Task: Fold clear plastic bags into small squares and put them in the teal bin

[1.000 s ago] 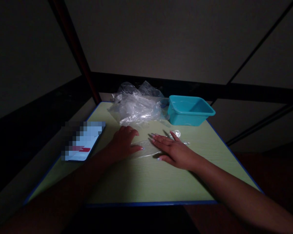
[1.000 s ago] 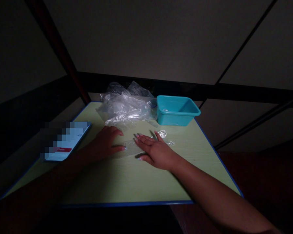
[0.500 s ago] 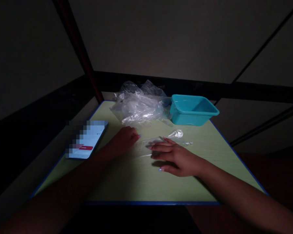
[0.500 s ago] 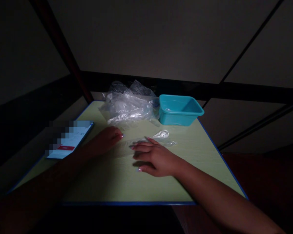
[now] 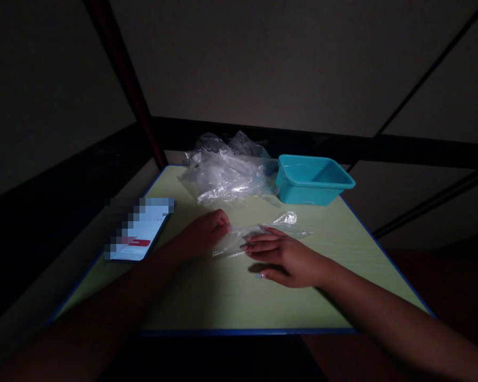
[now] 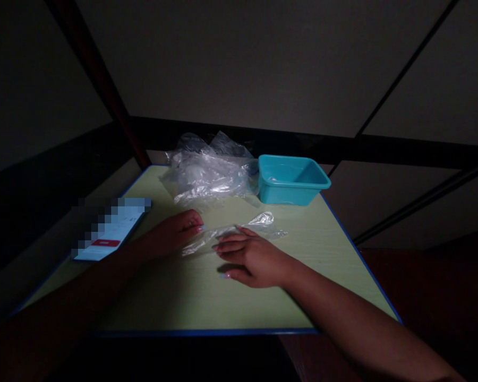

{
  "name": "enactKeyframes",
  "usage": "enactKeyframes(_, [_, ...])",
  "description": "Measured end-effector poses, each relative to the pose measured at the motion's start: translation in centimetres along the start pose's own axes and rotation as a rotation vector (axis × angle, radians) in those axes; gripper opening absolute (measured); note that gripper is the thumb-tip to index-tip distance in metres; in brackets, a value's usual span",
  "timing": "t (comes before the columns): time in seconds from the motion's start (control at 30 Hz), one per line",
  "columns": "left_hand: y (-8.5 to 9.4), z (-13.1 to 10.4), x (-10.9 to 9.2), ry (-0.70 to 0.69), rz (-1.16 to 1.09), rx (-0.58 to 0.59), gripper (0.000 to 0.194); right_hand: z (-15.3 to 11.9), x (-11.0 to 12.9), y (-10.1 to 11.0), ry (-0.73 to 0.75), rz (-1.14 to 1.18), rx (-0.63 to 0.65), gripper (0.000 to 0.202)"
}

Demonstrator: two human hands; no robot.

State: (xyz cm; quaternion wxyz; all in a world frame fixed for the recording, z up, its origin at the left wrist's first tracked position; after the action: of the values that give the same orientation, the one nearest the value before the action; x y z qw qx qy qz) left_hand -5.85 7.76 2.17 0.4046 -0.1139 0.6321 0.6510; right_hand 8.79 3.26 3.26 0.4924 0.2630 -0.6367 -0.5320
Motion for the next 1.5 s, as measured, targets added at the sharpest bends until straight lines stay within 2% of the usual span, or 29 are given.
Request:
enactKeyframes(0.23, [-0.6, -0.2, 0.3, 0.028, -0.014, 0.084, 0.028, -0.1, 0.4, 0.4, 0.019, 0.026, -0.023, 0.034])
enactKeyframes(0.37, [-0.6, -0.2, -0.1, 0.003, -0.017, 0.108, 0.027, 0.0, -0.3, 0.7, -0.065, 0.018, -0.043, 0.051])
enactKeyframes(0.47, [-0.7, -0.3, -0.2, -0.018, -0.015, 0.127, 0.027, 0.1, -1.2, 0.0, -0.151, -0.016, 0.015, 0.064])
enactKeyframes(0.57, [-0.7, -0.2, -0.3, -0.060, -0.014, 0.141, 0.027, 0.2, -1.7, -0.7, -0.199, -0.024, 0.087, 0.065])
enactKeyframes(0.77, [0.0, 0.0, -0.1, -0.064, 0.052, 0.088, 0.027, 0.0, -1.3, -1.1, -0.196, -0.010, 0.145, 0.056])
enactKeyframes(1.17, [-0.2, 0.2, -0.1, -0.061, 0.087, 0.092, 0.027, -0.2, -1.3, -1.6, -0.183, 0.017, 0.185, 0.063])
enactKeyframes(1.4, [1.1, 0.4, 0.8, -0.035, 0.328, -0.012, 0.014, -0.2, -1.3, -1.2, -0.166, 0.030, 0.149, 0.069])
enactKeyframes(1.5, [1.5, 0.1, 1.0, -0.026, 0.467, -0.064, 0.026, -0.3, -1.5, -1.4, -0.187, 0.008, 0.173, 0.069])
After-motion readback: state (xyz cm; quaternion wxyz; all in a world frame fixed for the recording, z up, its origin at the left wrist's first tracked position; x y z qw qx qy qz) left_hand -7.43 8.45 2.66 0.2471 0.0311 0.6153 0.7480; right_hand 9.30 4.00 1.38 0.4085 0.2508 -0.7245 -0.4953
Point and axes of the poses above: each hand's wrist, its own z-axis towards the middle knuckle, its own y-axis out of the back of the hand, x = y × z, the point moved 9 cm from there along z, towards the middle knuckle, and after that the axes turned 12 degrees about -y, right-handed, at the moved point
